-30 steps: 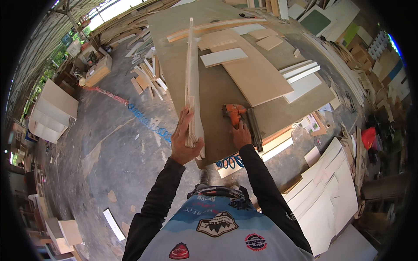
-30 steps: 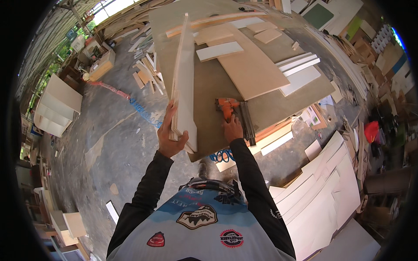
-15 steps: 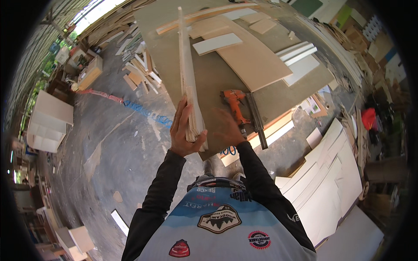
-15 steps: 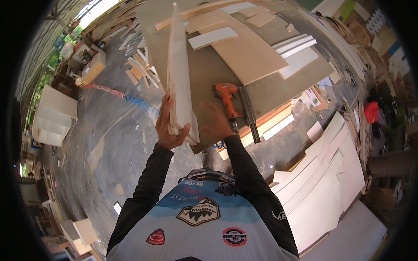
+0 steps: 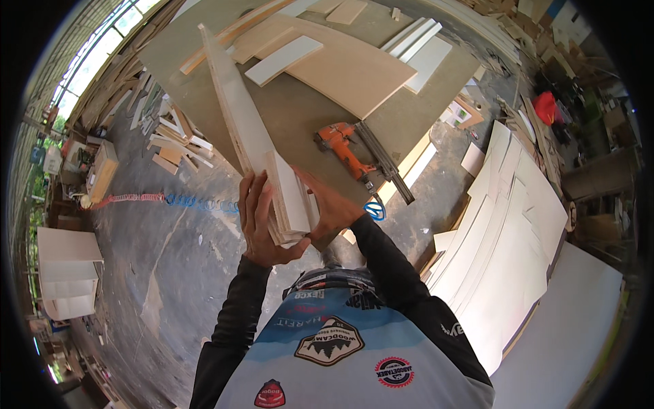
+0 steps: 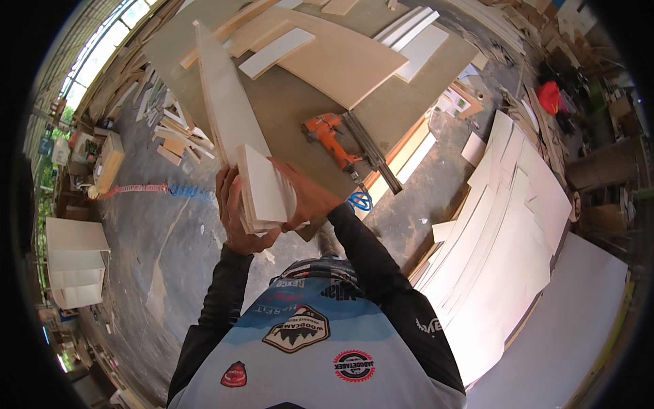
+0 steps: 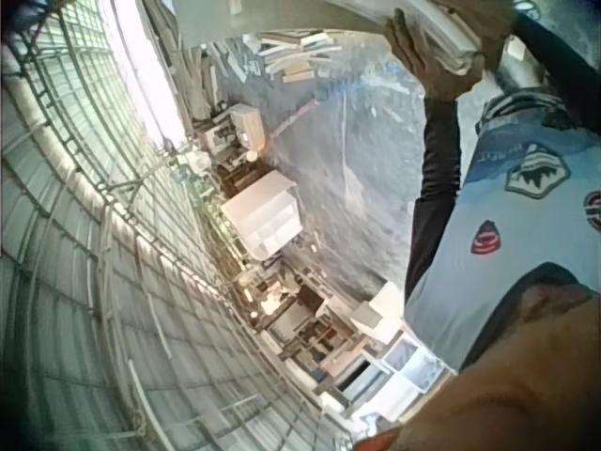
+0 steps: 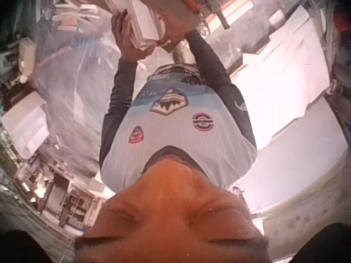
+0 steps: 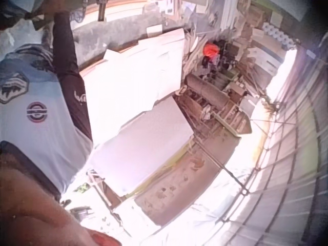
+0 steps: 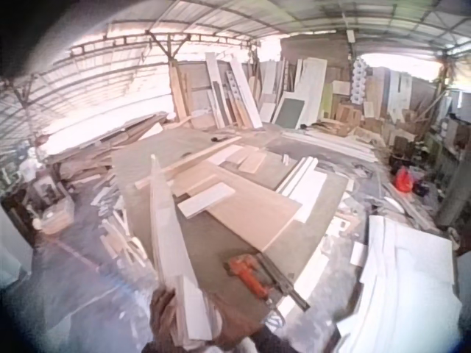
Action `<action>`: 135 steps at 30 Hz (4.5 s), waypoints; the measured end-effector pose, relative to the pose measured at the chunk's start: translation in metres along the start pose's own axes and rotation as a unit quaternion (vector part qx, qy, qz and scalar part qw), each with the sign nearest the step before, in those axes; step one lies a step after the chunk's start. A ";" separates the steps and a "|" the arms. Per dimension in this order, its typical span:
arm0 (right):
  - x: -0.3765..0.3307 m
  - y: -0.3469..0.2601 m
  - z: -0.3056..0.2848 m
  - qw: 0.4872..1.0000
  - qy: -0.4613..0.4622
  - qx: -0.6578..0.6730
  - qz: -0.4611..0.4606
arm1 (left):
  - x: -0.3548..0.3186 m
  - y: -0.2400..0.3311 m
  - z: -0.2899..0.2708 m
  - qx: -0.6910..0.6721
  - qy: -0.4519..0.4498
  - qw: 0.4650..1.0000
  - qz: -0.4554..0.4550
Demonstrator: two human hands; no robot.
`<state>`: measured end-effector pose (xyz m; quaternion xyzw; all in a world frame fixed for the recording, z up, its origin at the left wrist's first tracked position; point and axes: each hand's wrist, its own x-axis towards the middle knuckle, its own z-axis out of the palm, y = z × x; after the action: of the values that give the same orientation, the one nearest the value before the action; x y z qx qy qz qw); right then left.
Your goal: The person assembles a wooden box or cabinet by aligning several wooden panels and securing them together using a pneumatic nail gun and a hammer.
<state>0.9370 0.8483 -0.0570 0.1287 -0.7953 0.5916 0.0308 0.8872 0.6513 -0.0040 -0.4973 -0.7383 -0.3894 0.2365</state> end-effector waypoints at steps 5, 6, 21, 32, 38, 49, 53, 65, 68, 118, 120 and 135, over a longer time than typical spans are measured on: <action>-0.023 -0.004 0.015 0.990 0.131 -0.018 0.040 | 0.019 -0.019 -0.029 0.036 -0.117 0.989 0.083; -0.025 -0.005 0.018 0.987 0.150 -0.017 0.050 | 0.025 -0.022 -0.030 0.028 -0.134 0.985 0.105; -0.057 0.012 0.007 0.904 0.375 -0.198 0.061 | 0.050 -0.020 0.020 -0.072 -0.057 0.978 0.189; -0.067 0.027 0.000 0.913 0.355 -0.185 0.074 | 0.063 -0.017 0.033 -0.119 -0.083 0.969 0.201; -0.049 0.019 0.017 0.956 0.283 -0.060 0.054 | 0.036 -0.041 0.014 -0.129 -0.076 0.964 0.221; -0.003 0.030 0.052 0.916 0.121 0.378 -0.050 | 0.067 -0.096 -0.021 -0.193 -0.203 0.929 0.243; 0.012 0.044 0.070 0.840 0.120 0.507 -0.148 | 0.067 -0.107 -0.033 -0.223 -0.240 0.898 0.294; 0.009 0.107 -0.010 0.709 0.334 -0.437 0.440 | 0.158 -0.105 -0.014 -0.305 -0.454 0.780 0.304; 0.013 0.122 -0.020 0.700 0.273 -0.450 0.482 | 0.169 -0.110 -0.006 -0.319 -0.492 0.753 0.299; -0.162 0.036 0.053 0.278 0.896 0.252 -0.239 | 0.249 -0.069 0.116 -0.372 -0.813 0.204 0.398; -0.150 0.057 0.059 0.275 0.884 0.289 -0.245 | 0.245 -0.063 0.140 -0.423 -0.822 0.245 0.292; -0.059 0.056 0.013 0.269 0.864 0.345 -0.250 | 0.148 -0.098 0.273 -0.549 -0.393 0.586 -0.449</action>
<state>0.9817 0.8605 -0.1253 -0.2674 0.0487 0.5370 0.7986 0.7493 0.9343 -0.0879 -0.2422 -0.5350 -0.5440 -0.5993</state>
